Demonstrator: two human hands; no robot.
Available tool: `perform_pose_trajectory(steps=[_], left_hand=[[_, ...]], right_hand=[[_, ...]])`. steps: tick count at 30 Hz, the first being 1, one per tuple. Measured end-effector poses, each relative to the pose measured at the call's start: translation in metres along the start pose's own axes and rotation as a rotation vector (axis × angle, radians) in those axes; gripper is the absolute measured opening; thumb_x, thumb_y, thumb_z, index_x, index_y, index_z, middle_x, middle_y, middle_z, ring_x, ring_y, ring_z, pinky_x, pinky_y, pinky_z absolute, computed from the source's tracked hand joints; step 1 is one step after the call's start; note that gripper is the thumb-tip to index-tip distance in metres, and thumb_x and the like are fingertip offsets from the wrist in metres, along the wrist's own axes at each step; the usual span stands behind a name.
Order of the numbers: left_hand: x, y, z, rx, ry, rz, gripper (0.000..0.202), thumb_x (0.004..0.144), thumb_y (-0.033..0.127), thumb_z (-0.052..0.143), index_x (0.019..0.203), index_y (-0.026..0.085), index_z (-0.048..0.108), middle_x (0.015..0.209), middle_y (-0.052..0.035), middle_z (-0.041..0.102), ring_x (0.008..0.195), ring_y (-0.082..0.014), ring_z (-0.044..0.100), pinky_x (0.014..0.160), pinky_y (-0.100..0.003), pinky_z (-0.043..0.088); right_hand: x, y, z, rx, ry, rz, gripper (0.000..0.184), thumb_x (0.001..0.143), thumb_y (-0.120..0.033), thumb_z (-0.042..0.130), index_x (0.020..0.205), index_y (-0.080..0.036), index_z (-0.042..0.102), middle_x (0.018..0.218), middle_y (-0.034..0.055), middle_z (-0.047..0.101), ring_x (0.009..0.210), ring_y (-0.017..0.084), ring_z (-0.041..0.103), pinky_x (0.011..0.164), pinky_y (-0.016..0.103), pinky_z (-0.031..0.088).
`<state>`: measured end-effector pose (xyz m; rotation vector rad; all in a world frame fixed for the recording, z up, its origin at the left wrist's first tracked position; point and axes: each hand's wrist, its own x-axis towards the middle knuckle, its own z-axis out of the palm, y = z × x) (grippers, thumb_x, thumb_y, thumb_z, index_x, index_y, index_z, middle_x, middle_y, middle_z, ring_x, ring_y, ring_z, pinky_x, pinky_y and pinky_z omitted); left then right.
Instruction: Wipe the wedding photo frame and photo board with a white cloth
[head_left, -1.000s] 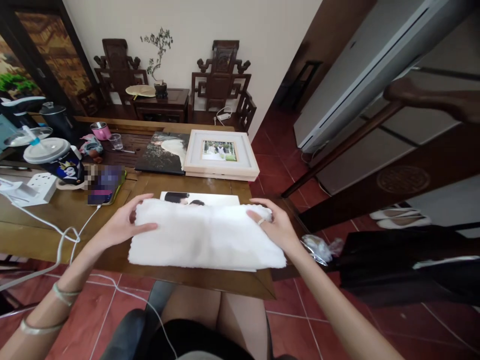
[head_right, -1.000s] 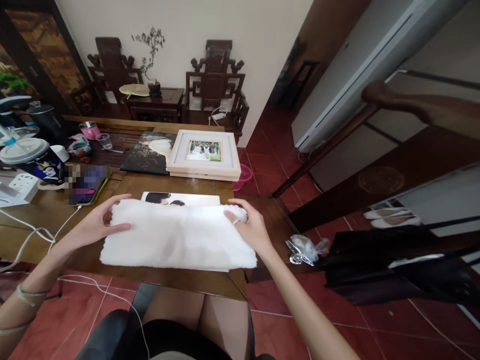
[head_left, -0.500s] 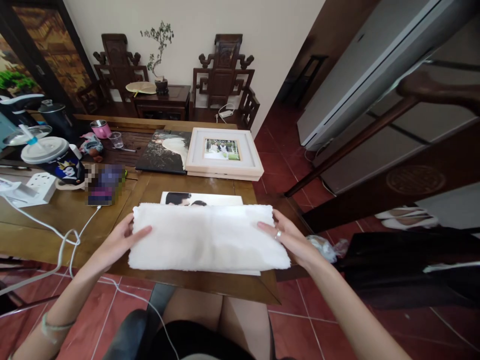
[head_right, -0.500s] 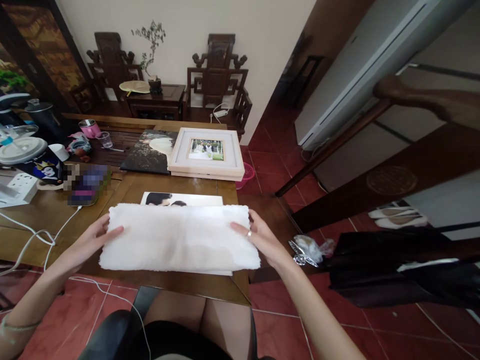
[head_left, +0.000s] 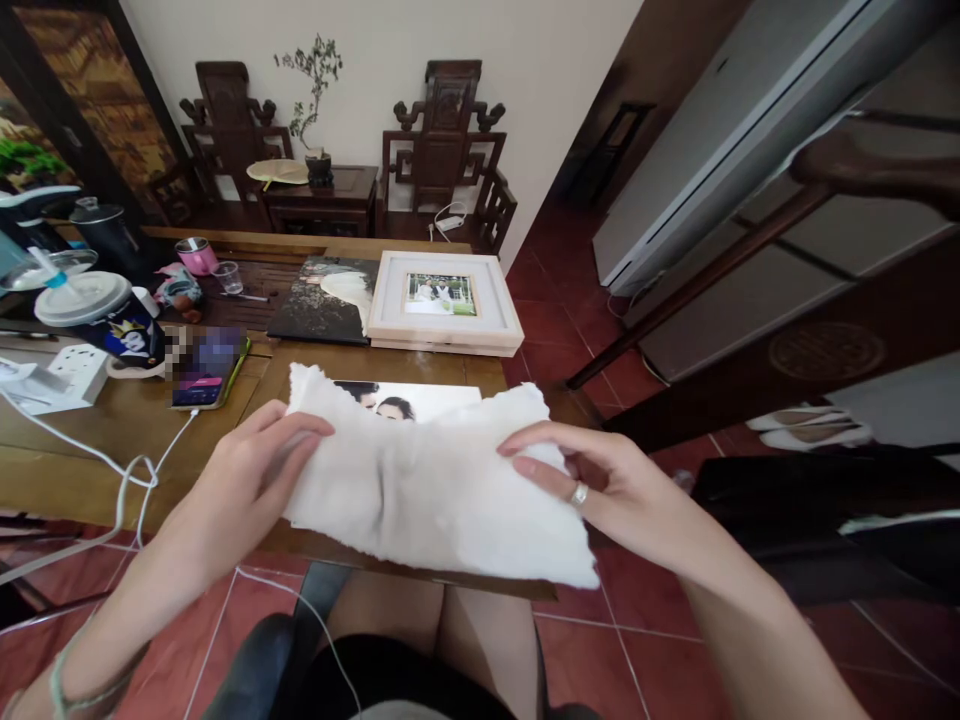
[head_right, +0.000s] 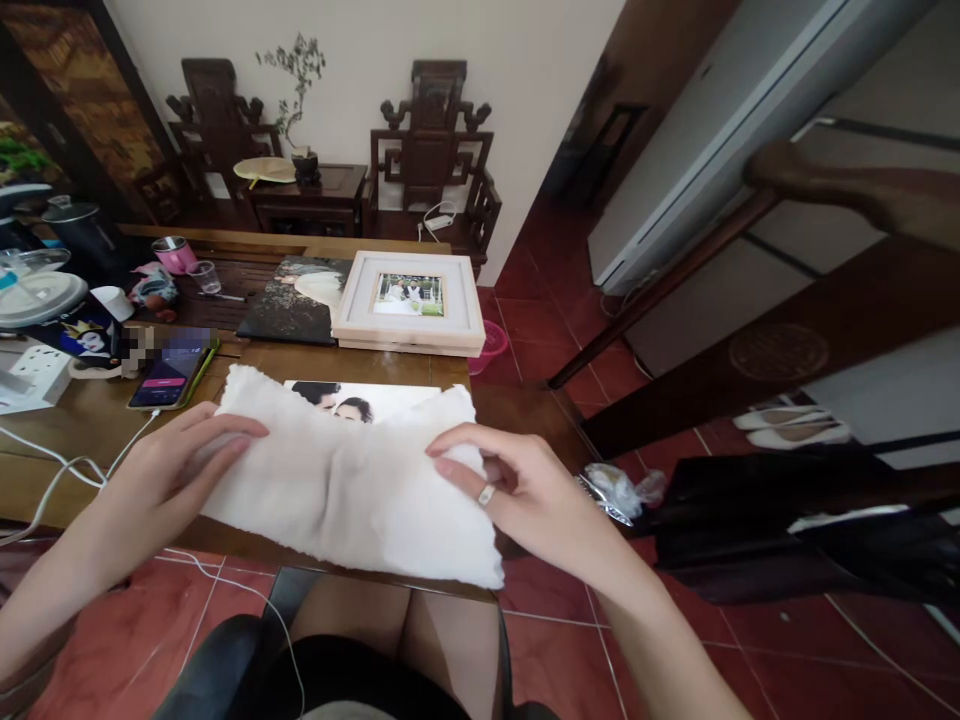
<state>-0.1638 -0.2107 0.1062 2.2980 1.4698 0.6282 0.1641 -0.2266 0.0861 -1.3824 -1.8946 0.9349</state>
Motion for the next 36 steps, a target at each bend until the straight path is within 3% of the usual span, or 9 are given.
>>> perform_pose_trajectory(steps=[9,14,17,19,21,24,29,34,36], left_hand=[[0.024,0.031,0.007,-0.097,-0.025,0.204,0.027,0.096,0.026,0.045,0.114,0.028,0.065,0.101,-0.0021,0.062,0.09,-0.0172,0.061,0.079,-0.028,0.048],[0.027,0.037,0.006,-0.131,-0.055,0.12,0.024,0.087,0.029,0.057,0.109,0.029,0.065,0.097,0.0007,0.069,0.083,-0.0175,0.065,0.072,-0.026,0.049],[0.028,0.042,0.004,-0.242,-0.059,0.028,0.029,0.082,0.028,0.059,0.111,0.027,0.057,0.089,0.0017,0.072,0.072,-0.0162,0.066,0.062,-0.024,0.048],[0.03,0.044,0.003,-0.334,-0.085,0.017,0.033,0.081,0.028,0.06,0.113,0.026,0.051,0.088,0.0009,0.073,0.074,-0.0176,0.068,0.061,-0.025,0.049],[0.032,0.044,0.001,-0.387,-0.078,0.026,0.035,0.08,0.029,0.062,0.112,0.025,0.048,0.089,-0.0003,0.073,0.078,-0.0188,0.07,0.065,-0.026,0.051],[0.033,0.04,-0.001,-0.521,0.013,0.019,0.033,0.083,0.035,0.062,0.11,0.023,0.047,0.098,-0.0041,0.071,0.086,-0.0196,0.069,0.07,-0.028,0.054],[0.022,0.023,0.014,-0.78,-0.056,0.021,0.07,0.072,0.038,0.077,0.124,0.03,0.03,0.132,-0.0101,0.052,0.106,-0.0241,0.064,0.079,-0.035,0.057],[0.015,0.013,0.045,-0.618,-0.101,-0.135,0.03,0.088,0.046,0.058,0.103,0.02,0.057,0.097,-0.0051,0.065,0.088,-0.0216,0.063,0.07,-0.03,0.052],[0.017,0.01,0.052,-0.618,-0.051,-0.172,0.033,0.091,0.048,0.051,0.088,0.017,0.061,0.081,-0.0036,0.064,0.074,-0.0186,0.06,0.061,-0.028,0.047]], right_hand=[[0.032,-0.046,0.01,-0.093,-0.224,-0.246,0.052,0.078,-0.005,0.043,0.121,-0.027,0.062,0.075,-0.003,0.064,0.068,0.014,0.058,0.064,0.025,0.043],[0.053,-0.054,0.031,-0.39,-0.08,-0.442,0.02,0.081,-0.01,0.056,0.093,-0.021,0.068,0.085,0.005,0.059,0.084,0.021,0.053,0.071,0.033,0.045],[0.063,-0.056,0.034,-0.509,0.027,-0.667,0.012,0.079,-0.01,0.059,0.081,-0.02,0.066,0.113,0.0125,0.053,0.114,0.031,0.043,0.088,0.046,0.046],[0.068,-0.056,0.033,-0.496,-0.032,-0.832,0.009,0.078,-0.012,0.06,0.08,-0.021,0.063,0.129,0.0118,0.047,0.127,0.032,0.035,0.101,0.054,0.038],[0.072,-0.055,0.03,-0.442,-0.131,-0.902,0.006,0.079,-0.015,0.059,0.078,-0.021,0.061,0.117,0.0101,0.055,0.117,0.028,0.046,0.102,0.053,0.038],[0.074,-0.053,0.027,-0.306,-0.178,-0.796,0.013,0.082,-0.017,0.055,0.069,-0.02,0.054,0.078,0.002,0.055,0.073,0.016,0.053,0.073,0.034,0.048],[0.071,-0.042,0.026,-0.111,-0.053,-0.488,0.03,0.086,-0.028,0.059,0.061,-0.02,0.044,0.058,-0.0056,0.042,0.055,0.009,0.038,0.053,0.024,0.029],[0.068,-0.027,0.027,-0.023,-0.148,-0.335,0.035,0.09,-0.04,0.057,0.065,-0.02,0.043,0.061,-0.0056,0.043,0.057,0.009,0.038,0.052,0.023,0.028],[0.067,-0.022,0.027,-0.011,-0.188,-0.298,0.033,0.091,-0.041,0.055,0.068,-0.02,0.045,0.064,-0.0051,0.046,0.058,0.009,0.041,0.052,0.023,0.03]])
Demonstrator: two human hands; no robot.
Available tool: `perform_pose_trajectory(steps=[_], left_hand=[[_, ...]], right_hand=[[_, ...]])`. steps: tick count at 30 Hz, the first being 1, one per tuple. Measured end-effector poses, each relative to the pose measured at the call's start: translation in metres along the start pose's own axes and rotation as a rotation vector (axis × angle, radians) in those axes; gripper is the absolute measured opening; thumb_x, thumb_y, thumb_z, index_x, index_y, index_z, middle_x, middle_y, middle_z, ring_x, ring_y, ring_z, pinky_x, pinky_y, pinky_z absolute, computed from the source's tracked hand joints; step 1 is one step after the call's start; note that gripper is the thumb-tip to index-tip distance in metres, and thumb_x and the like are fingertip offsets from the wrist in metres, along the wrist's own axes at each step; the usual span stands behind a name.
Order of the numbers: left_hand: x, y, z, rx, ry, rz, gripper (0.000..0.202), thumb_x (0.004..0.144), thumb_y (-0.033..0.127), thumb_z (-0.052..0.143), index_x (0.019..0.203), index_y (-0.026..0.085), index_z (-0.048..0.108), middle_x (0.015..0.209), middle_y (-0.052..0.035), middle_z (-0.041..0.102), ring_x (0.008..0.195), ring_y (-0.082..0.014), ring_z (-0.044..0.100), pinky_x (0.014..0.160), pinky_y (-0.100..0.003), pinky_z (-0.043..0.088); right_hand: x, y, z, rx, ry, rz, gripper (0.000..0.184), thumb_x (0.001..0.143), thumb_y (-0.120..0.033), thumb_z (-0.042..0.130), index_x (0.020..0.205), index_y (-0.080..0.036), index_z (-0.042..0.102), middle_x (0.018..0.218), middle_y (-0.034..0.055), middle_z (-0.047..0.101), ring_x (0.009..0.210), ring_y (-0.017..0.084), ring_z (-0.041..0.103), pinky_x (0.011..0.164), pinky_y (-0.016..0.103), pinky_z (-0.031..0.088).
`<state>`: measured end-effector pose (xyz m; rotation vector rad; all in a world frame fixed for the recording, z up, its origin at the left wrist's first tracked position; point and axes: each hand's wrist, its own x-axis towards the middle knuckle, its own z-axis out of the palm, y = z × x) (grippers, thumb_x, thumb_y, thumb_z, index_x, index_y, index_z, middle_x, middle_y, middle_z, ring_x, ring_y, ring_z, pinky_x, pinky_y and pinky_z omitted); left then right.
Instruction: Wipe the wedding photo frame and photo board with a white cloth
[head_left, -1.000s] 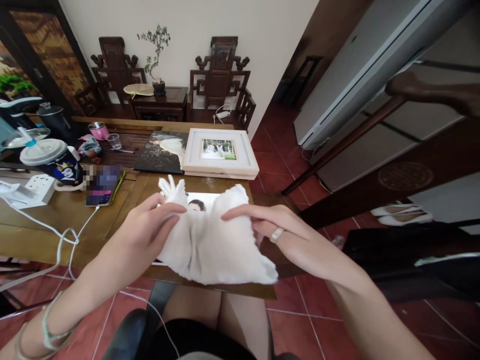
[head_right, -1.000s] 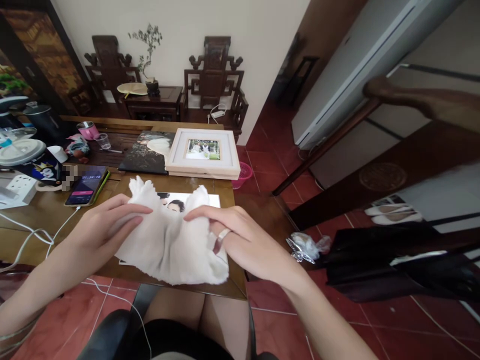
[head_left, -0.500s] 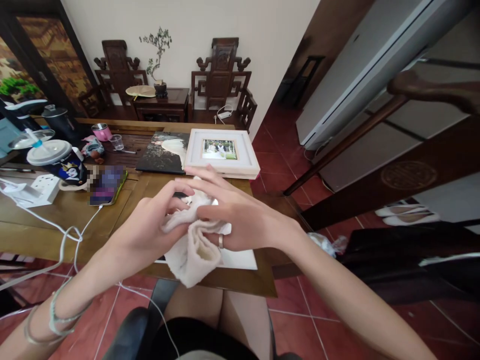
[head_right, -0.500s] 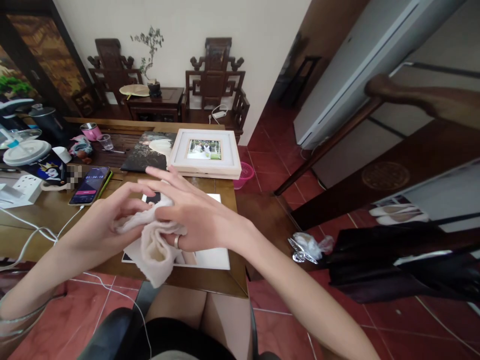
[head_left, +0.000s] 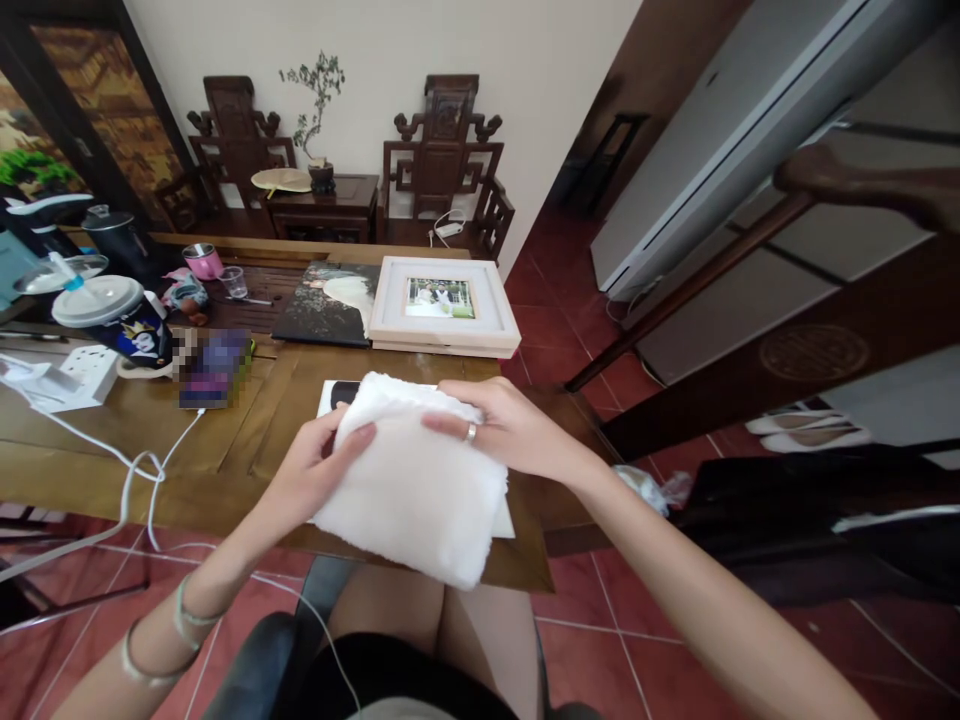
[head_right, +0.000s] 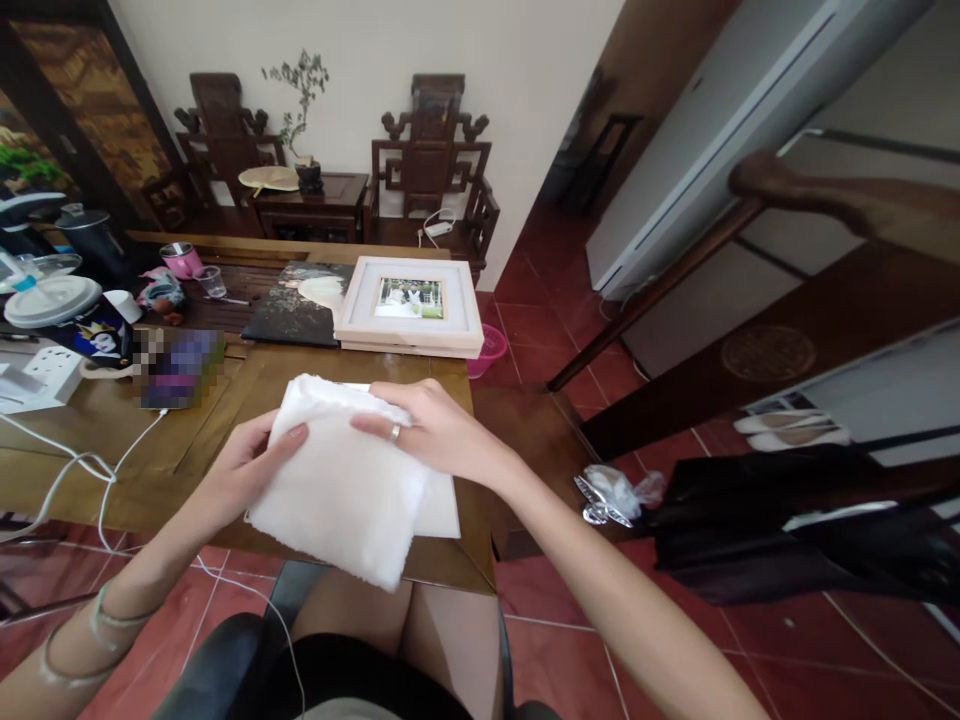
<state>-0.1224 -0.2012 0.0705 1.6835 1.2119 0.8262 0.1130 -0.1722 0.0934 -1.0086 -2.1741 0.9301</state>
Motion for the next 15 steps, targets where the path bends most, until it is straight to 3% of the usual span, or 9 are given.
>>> perform_pose_trajectory(steps=[3,6,7,10,13,15], left_hand=[[0.006,-0.001,0.002,-0.01,0.012,0.041,0.033,0.09,0.047,0.052,0.087,0.017,0.064,0.08,-0.0036,0.065,0.071,-0.0175,0.058,0.059,-0.027,0.045],[0.013,0.004,0.002,-0.028,-0.034,0.085,0.029,0.088,0.043,0.058,0.1,0.018,0.065,0.091,-0.0049,0.068,0.08,-0.0195,0.062,0.063,-0.026,0.047],[0.014,0.007,0.002,-0.04,-0.046,0.103,0.028,0.087,0.041,0.06,0.102,0.018,0.065,0.094,-0.0052,0.068,0.083,-0.0198,0.063,0.064,-0.026,0.048],[0.014,0.012,0.0,-0.104,-0.045,0.181,0.025,0.083,0.035,0.067,0.1,0.018,0.063,0.098,-0.0059,0.068,0.088,-0.0192,0.064,0.071,-0.027,0.052],[0.002,0.011,-0.004,-0.122,0.092,0.293,0.018,0.082,0.031,0.068,0.092,0.019,0.059,0.118,-0.009,0.062,0.11,-0.0227,0.06,0.091,-0.034,0.052],[-0.01,0.008,-0.006,-0.071,0.298,0.312,0.012,0.086,0.03,0.065,0.086,0.02,0.058,0.135,-0.0089,0.051,0.13,-0.0261,0.047,0.102,-0.039,0.047]], right_hand=[[-0.003,0.006,-0.001,0.099,-0.021,0.138,0.021,0.086,-0.041,0.062,0.092,-0.022,0.054,0.071,-0.0038,0.057,0.06,0.012,0.051,0.053,0.023,0.037],[-0.002,0.011,-0.005,0.236,-0.118,0.256,0.058,0.072,-0.036,0.077,0.122,-0.024,0.051,0.092,0.0016,0.069,0.075,0.018,0.064,0.06,0.026,0.048],[-0.001,0.011,-0.007,0.273,-0.189,0.257,0.059,0.069,-0.034,0.079,0.121,-0.024,0.055,0.097,0.0027,0.07,0.08,0.019,0.065,0.063,0.027,0.05],[-0.004,0.009,-0.012,0.28,-0.265,0.169,0.026,0.072,-0.032,0.074,0.093,-0.019,0.068,0.089,0.0012,0.071,0.076,0.018,0.064,0.06,0.025,0.048],[-0.019,0.002,-0.013,0.068,-0.021,0.02,0.008,0.077,-0.019,0.061,0.079,-0.017,0.068,0.071,-0.0017,0.066,0.061,0.014,0.057,0.053,0.023,0.041],[-0.033,-0.002,-0.01,-0.129,0.184,-0.072,0.019,0.074,-0.009,0.052,0.079,-0.017,0.068,0.07,-0.0014,0.065,0.059,0.013,0.057,0.054,0.023,0.04]])
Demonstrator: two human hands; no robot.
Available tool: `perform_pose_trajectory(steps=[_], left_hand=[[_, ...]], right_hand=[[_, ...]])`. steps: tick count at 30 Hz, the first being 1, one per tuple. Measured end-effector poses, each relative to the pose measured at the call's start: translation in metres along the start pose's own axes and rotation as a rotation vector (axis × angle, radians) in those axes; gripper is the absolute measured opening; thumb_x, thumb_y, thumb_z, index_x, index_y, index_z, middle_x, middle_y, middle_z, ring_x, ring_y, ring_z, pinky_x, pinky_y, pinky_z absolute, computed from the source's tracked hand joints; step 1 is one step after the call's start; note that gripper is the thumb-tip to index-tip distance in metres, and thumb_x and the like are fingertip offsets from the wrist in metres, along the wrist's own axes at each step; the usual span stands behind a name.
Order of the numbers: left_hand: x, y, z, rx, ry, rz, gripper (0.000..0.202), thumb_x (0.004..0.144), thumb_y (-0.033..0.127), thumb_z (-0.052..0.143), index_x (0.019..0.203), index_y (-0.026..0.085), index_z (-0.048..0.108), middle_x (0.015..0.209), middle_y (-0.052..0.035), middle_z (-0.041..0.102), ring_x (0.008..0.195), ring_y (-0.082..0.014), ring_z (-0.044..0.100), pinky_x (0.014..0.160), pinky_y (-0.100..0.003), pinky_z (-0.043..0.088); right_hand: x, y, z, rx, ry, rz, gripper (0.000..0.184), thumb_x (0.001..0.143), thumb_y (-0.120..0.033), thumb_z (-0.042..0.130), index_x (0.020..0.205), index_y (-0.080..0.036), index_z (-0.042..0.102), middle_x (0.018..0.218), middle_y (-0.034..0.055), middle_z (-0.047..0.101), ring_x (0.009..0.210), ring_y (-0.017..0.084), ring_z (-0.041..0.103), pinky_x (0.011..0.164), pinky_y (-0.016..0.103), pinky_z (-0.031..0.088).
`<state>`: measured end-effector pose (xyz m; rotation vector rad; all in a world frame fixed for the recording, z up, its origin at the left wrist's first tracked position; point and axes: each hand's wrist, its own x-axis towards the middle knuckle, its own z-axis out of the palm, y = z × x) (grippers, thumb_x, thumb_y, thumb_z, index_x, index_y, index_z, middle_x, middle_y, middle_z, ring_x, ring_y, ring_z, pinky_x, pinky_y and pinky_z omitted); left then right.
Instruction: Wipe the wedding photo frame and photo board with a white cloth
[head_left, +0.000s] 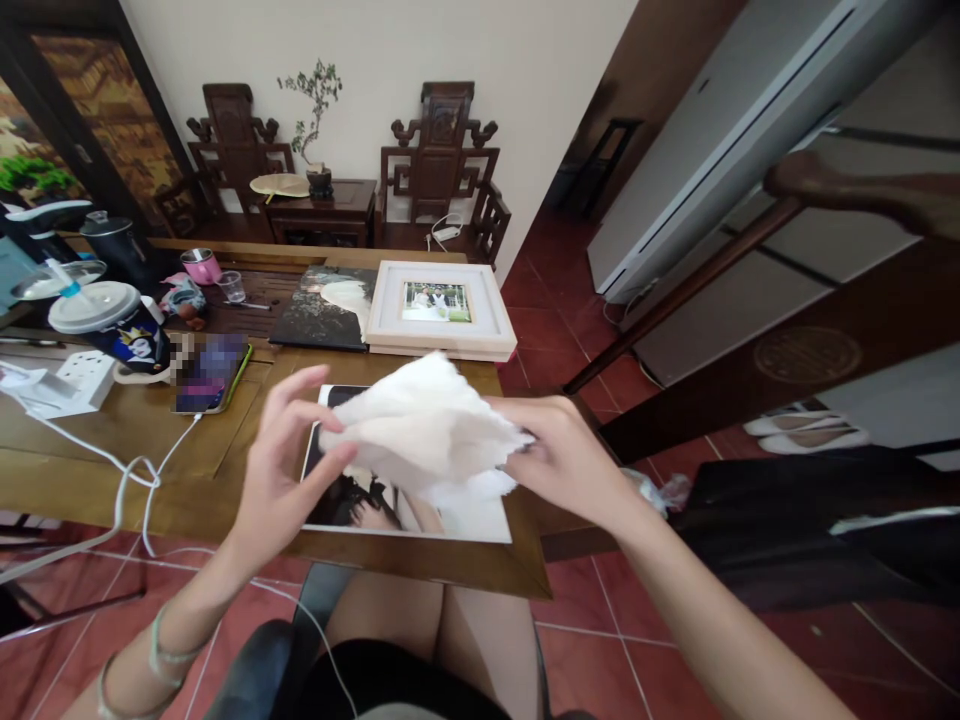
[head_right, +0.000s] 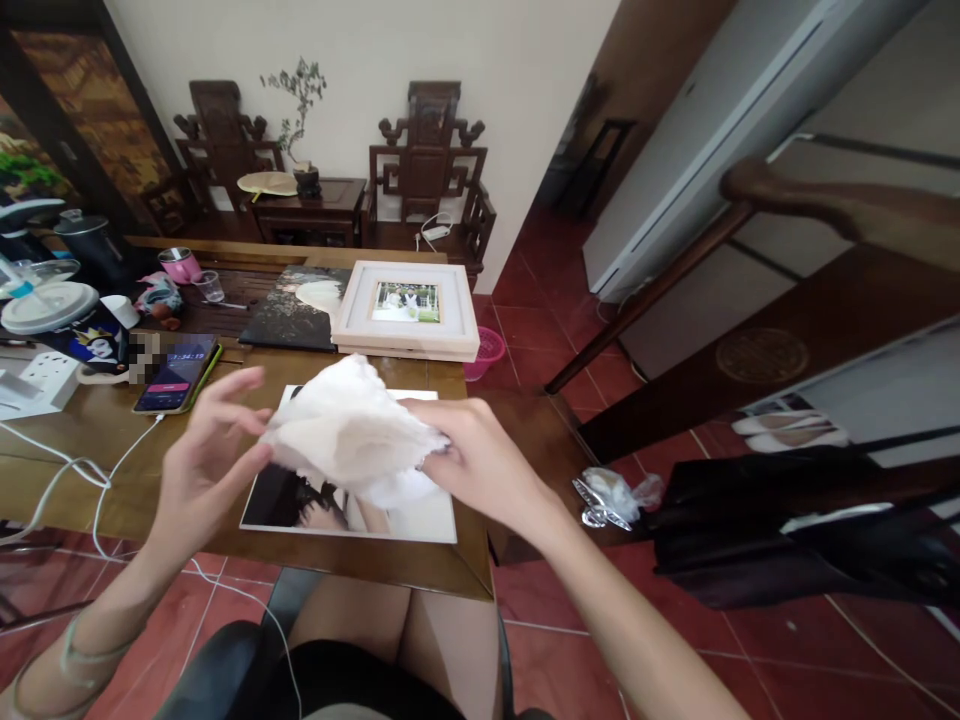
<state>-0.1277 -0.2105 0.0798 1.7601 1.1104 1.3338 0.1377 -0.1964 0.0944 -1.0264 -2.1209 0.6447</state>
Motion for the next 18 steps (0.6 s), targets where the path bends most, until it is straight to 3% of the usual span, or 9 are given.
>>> perform_pose_trajectory(steps=[3,7,9,12,14,16,18], left_hand=[[-0.017,-0.004,-0.004,-0.004,0.142,-0.077,0.009,0.09,0.03,0.06,0.091,0.022,0.06,0.14,-0.0074,0.046,0.138,-0.0276,0.038,0.105,-0.043,0.046],[-0.028,-0.008,-0.005,-0.189,0.124,-0.155,0.027,0.089,0.031,0.062,0.115,0.024,0.058,0.145,-0.008,0.043,0.139,-0.0291,0.038,0.104,-0.044,0.048],[-0.029,-0.004,-0.008,-0.234,0.113,-0.199,0.029,0.091,0.035,0.06,0.119,0.026,0.057,0.145,-0.0071,0.043,0.137,-0.0301,0.041,0.098,-0.042,0.053],[-0.032,0.007,-0.013,-0.29,-0.047,-0.353,0.032,0.093,0.044,0.056,0.121,0.029,0.057,0.142,-0.0075,0.046,0.129,-0.032,0.049,0.086,-0.039,0.059],[-0.035,0.013,-0.014,-0.396,-0.208,-0.497,0.04,0.092,0.053,0.052,0.125,0.03,0.056,0.141,-0.0094,0.048,0.124,-0.0333,0.053,0.084,-0.042,0.058],[-0.036,0.016,-0.011,-0.552,-0.319,-0.588,0.053,0.089,0.064,0.049,0.13,0.03,0.053,0.141,-0.011,0.05,0.122,-0.0348,0.055,0.087,-0.046,0.055],[-0.035,0.015,-0.005,-0.675,-0.337,-0.62,0.065,0.085,0.07,0.05,0.134,0.028,0.051,0.139,-0.0123,0.053,0.125,-0.0364,0.052,0.094,-0.049,0.051]], right_hand=[[-0.019,0.0,0.009,-0.165,0.25,-0.092,0.023,0.07,-0.006,0.048,0.078,-0.019,0.065,0.069,-0.0008,0.064,0.058,0.014,0.056,0.055,0.024,0.042],[-0.03,0.015,0.027,-0.11,0.493,-0.19,0.019,0.07,-0.006,0.049,0.059,-0.022,0.046,0.05,-0.0058,0.043,0.042,0.01,0.041,0.04,0.022,0.032],[-0.034,0.02,0.034,-0.138,0.543,-0.278,0.023,0.074,-0.004,0.051,0.06,-0.022,0.048,0.052,-0.0045,0.048,0.043,0.011,0.046,0.04,0.023,0.035],[-0.039,0.017,0.039,-0.301,0.547,-0.424,0.025,0.083,-0.003,0.05,0.087,-0.021,0.067,0.08,0.0057,0.07,0.071,0.02,0.068,0.057,0.029,0.054],[-0.042,0.007,0.042,-0.449,0.569,-0.491,0.029,0.087,-0.004,0.052,0.107,-0.018,0.069,0.094,0.0122,0.073,0.088,0.025,0.071,0.068,0.034,0.059],[-0.046,-0.004,0.045,-0.595,0.559,-0.546,0.028,0.087,-0.005,0.057,0.111,-0.014,0.069,0.094,0.0148,0.074,0.093,0.026,0.071,0.073,0.034,0.061],[-0.049,-0.015,0.049,-0.712,0.492,-0.602,0.025,0.087,-0.007,0.06,0.108,-0.014,0.071,0.092,0.0132,0.075,0.097,0.027,0.071,0.076,0.034,0.062]])
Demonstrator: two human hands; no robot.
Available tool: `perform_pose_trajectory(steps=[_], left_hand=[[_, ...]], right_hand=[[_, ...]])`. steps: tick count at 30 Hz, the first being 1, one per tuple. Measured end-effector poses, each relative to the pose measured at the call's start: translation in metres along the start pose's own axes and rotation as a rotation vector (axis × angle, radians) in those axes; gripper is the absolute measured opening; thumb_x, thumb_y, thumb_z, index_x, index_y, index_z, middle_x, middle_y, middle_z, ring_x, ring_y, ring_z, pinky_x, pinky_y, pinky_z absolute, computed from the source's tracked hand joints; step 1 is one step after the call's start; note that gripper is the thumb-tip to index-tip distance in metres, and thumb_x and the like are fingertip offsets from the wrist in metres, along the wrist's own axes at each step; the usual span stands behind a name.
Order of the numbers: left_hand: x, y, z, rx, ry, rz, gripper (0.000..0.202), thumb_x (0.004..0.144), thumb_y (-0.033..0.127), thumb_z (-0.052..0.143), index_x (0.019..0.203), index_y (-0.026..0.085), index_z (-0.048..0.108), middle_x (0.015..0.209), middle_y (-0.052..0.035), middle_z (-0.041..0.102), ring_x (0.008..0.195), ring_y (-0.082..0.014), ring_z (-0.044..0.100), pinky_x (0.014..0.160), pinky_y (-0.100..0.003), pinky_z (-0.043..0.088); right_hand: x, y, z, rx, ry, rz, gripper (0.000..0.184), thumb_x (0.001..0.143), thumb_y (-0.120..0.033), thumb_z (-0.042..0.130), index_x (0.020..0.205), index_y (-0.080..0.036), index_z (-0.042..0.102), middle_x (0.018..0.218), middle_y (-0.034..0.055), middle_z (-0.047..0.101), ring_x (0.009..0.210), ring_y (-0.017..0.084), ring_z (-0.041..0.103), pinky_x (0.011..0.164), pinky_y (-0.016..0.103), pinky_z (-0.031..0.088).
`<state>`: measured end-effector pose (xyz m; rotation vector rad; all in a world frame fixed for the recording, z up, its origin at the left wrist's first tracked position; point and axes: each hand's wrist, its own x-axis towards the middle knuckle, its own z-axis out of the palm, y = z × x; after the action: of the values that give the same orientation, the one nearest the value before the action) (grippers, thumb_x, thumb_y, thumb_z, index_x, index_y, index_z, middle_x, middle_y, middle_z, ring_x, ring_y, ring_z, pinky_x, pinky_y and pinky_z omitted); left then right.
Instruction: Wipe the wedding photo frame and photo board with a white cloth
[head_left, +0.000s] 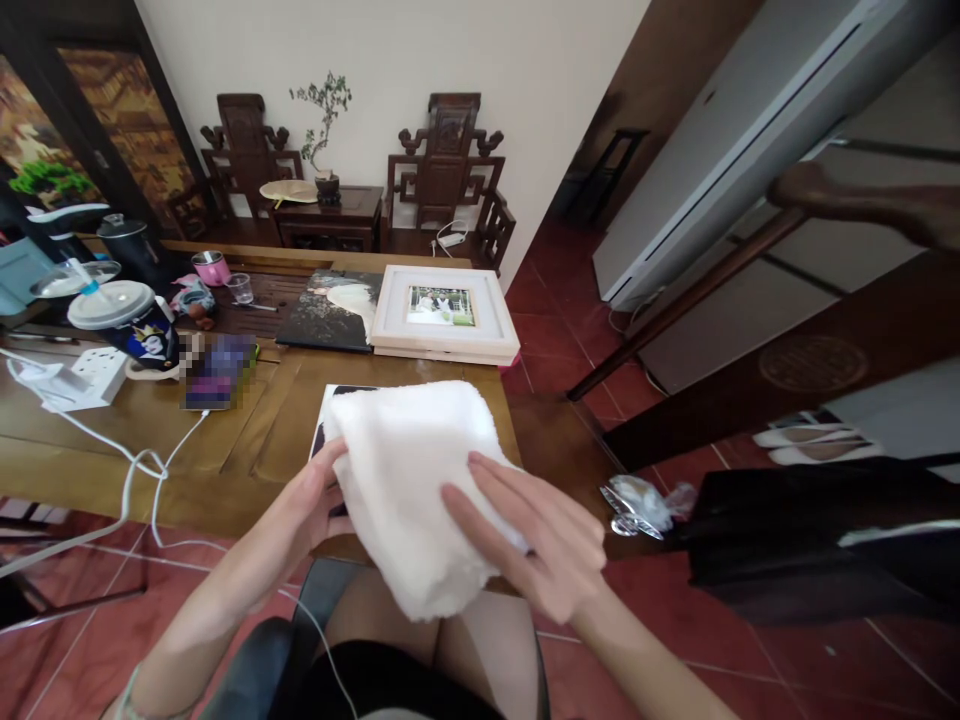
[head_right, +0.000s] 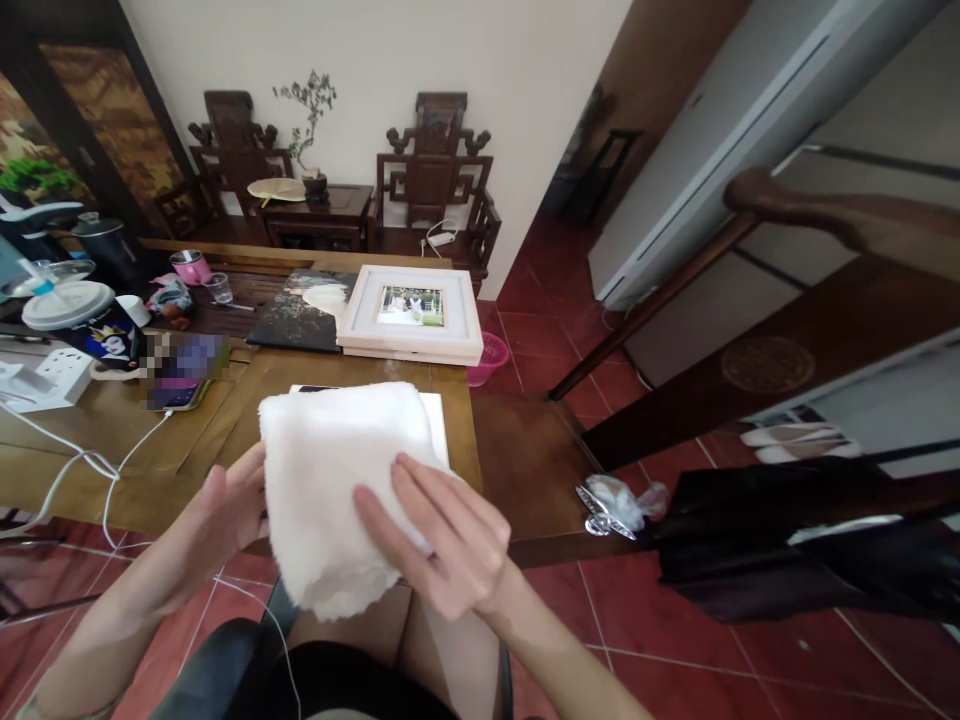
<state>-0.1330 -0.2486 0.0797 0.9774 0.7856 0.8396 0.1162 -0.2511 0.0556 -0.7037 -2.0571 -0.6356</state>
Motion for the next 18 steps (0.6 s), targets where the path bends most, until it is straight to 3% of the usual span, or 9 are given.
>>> perform_pose_trajectory(steps=[3,6,10,13,15,18], left_hand=[[0.011,-0.004,0.006,-0.119,0.047,-0.057,0.069,0.081,0.071,0.055,0.127,0.019,0.059,0.127,-0.0137,0.064,0.124,-0.0364,0.054,0.099,-0.046,0.047],[0.026,-0.007,0.012,-0.205,0.216,-0.12,0.063,0.076,0.062,0.066,0.115,0.013,0.066,0.108,-0.0143,0.072,0.107,-0.034,0.065,0.092,-0.042,0.052],[0.048,-0.009,0.007,-0.091,0.501,0.037,0.055,0.063,0.043,0.083,0.104,0.009,0.069,0.091,-0.013,0.074,0.084,-0.0275,0.07,0.072,-0.033,0.057],[0.06,-0.005,-0.008,0.155,0.652,0.281,0.047,0.067,0.049,0.078,0.091,0.009,0.07,0.083,-0.0101,0.073,0.072,-0.0219,0.068,0.062,-0.028,0.054],[0.063,0.003,-0.02,0.479,0.732,0.455,0.039,0.071,0.049,0.074,0.08,0.011,0.07,0.075,-0.0062,0.071,0.067,-0.0187,0.065,0.059,-0.026,0.051],[0.06,0.022,-0.038,1.046,0.846,0.682,0.033,0.073,0.044,0.074,0.063,0.013,0.065,0.059,-0.0014,0.062,0.061,-0.017,0.06,0.057,-0.026,0.047]], right_hand=[[0.002,-0.009,-0.003,-0.033,-0.081,-0.14,0.024,0.089,-0.01,0.059,0.106,-0.021,0.072,0.095,0.0054,0.077,0.103,0.024,0.07,0.085,0.032,0.062],[0.0,-0.01,0.001,-0.034,-0.08,-0.241,0.026,0.091,-0.01,0.057,0.105,-0.024,0.073,0.097,0.0001,0.077,0.107,0.021,0.068,0.092,0.03,0.059],[-0.009,-0.009,0.018,-0.016,-0.03,-0.239,0.025,0.092,-0.012,0.056,0.109,-0.02,0.072,0.102,0.0037,0.076,0.11,0.023,0.067,0.093,0.032,0.057],[-0.019,-0.005,0.032,0.046,-0.09,-0.125,0.028,0.092,-0.012,0.056,0.116,-0.016,0.068,0.11,0.0098,0.074,0.112,0.026,0.065,0.087,0.037,0.057],[-0.024,0.001,0.039,0.131,-0.134,-0.018,0.032,0.089,-0.014,0.061,0.12,-0.019,0.065,0.11,0.0098,0.074,0.11,0.026,0.066,0.084,0.04,0.055],[-0.027,0.016,0.044,0.229,-0.077,0.147,0.041,0.086,-0.016,0.064,0.126,-0.023,0.061,0.108,0.0098,0.073,0.103,0.026,0.067,0.081,0.041,0.054]])
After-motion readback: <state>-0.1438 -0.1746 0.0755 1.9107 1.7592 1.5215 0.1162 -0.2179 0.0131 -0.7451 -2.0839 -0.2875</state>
